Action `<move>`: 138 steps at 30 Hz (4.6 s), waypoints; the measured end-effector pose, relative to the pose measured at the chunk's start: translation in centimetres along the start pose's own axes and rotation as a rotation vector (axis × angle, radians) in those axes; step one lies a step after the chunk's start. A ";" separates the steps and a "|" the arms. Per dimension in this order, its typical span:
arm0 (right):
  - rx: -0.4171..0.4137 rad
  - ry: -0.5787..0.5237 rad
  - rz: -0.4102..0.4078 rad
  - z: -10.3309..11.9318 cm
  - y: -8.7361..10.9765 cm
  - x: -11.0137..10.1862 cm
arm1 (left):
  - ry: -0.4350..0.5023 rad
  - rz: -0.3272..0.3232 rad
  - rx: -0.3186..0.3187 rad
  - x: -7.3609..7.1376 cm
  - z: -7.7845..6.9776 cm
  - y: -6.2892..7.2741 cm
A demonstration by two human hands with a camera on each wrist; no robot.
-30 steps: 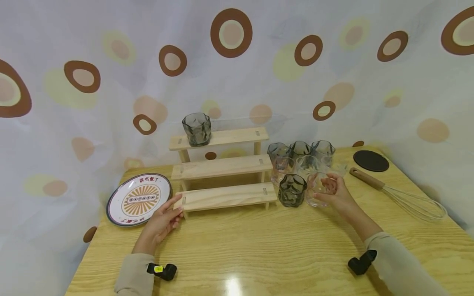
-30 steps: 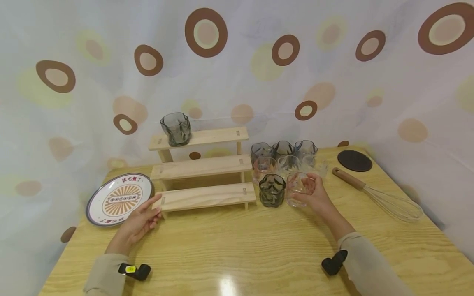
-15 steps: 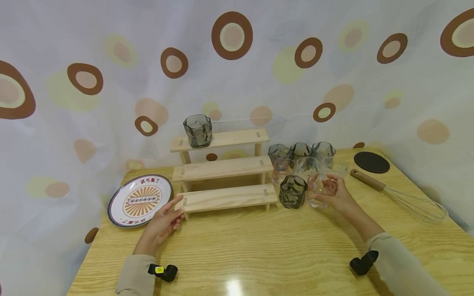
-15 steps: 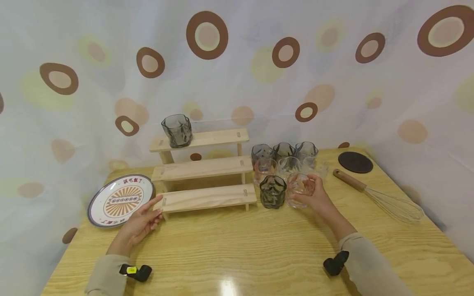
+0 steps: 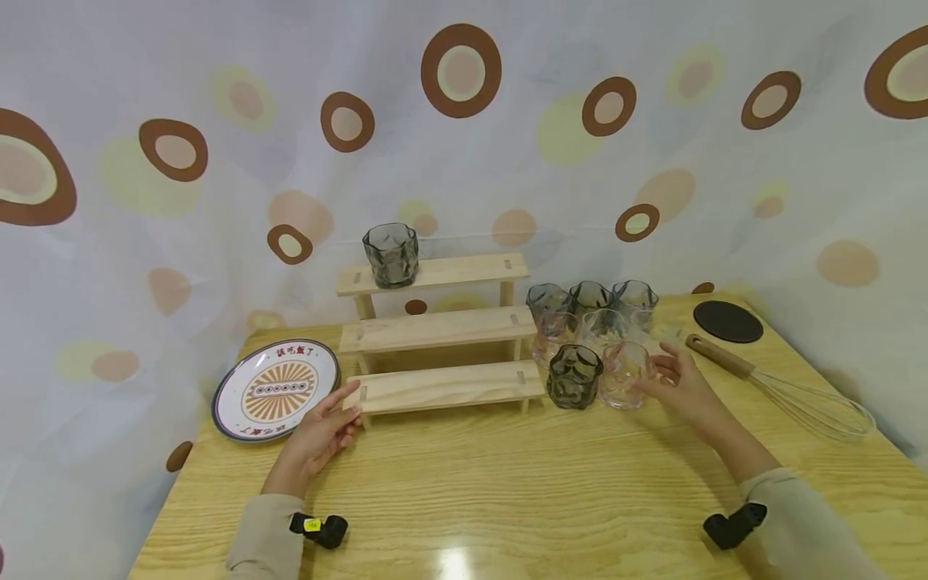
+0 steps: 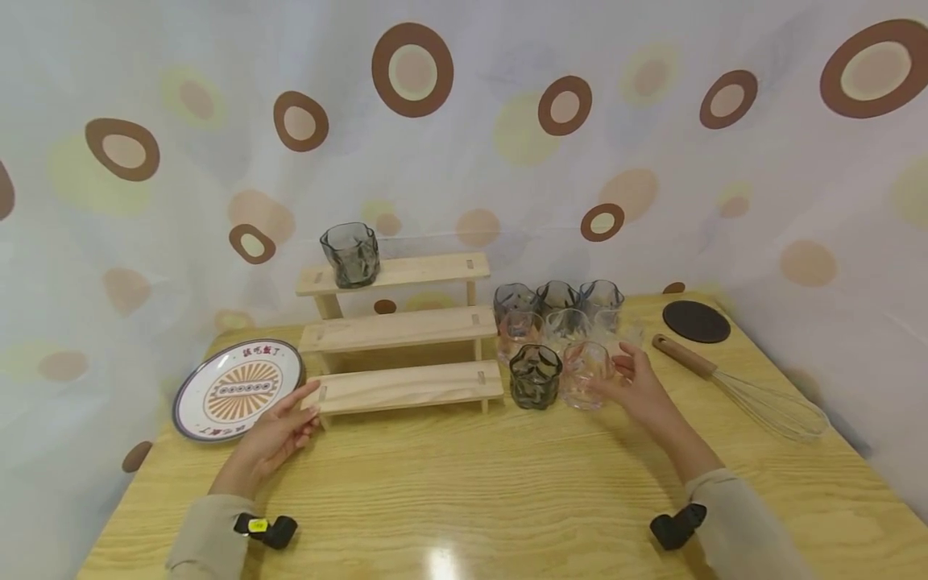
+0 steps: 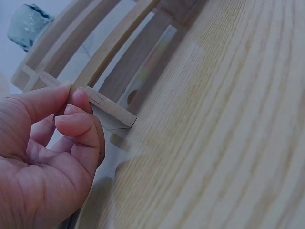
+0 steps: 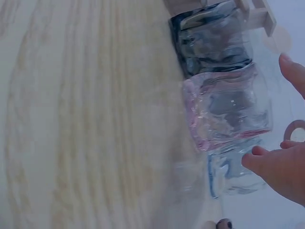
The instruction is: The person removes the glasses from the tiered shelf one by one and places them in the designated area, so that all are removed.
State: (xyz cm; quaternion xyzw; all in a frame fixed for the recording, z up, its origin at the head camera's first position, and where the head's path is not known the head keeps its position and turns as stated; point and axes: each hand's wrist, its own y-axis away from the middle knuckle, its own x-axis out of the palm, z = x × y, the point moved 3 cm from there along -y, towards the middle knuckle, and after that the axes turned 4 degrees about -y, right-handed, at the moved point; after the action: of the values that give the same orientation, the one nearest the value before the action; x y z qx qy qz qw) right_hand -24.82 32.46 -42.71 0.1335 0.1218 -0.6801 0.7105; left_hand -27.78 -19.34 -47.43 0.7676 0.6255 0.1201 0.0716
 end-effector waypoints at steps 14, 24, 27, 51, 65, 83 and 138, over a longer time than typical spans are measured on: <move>-0.227 -0.023 -0.097 5.6 -0.9 1.2 | 0.011 0.007 0.006 0.0 0.1 0.1; -0.244 -0.091 -0.027 8.4 -3.2 3.6 | 0.009 0.002 0.029 0.0 0.0 -0.6; -0.246 -0.136 -0.006 9.5 -4.2 5.0 | 0.008 -0.013 0.019 -0.3 0.0 -0.5; -0.318 -0.178 0.159 15.7 -11.3 15.0 | 0.016 -0.002 0.013 -0.7 -0.2 -0.3; -0.303 -0.182 0.218 18.2 -14.2 18.3 | 0.041 0.004 0.015 -0.8 0.2 -0.3; -0.260 -0.132 0.250 20.9 -17.3 23.3 | 0.052 -0.003 0.019 -0.5 0.2 -0.7; -0.275 -0.227 0.187 18.0 -11.6 17.1 | -0.005 -0.036 0.015 0.1 0.2 -0.5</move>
State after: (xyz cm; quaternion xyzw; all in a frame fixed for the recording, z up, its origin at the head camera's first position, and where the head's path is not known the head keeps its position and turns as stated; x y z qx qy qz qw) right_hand -35.83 9.65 -32.23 -0.0317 0.1198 -0.5987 0.7914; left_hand -28.15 -19.11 -47.74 0.7570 0.6400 0.1120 0.0696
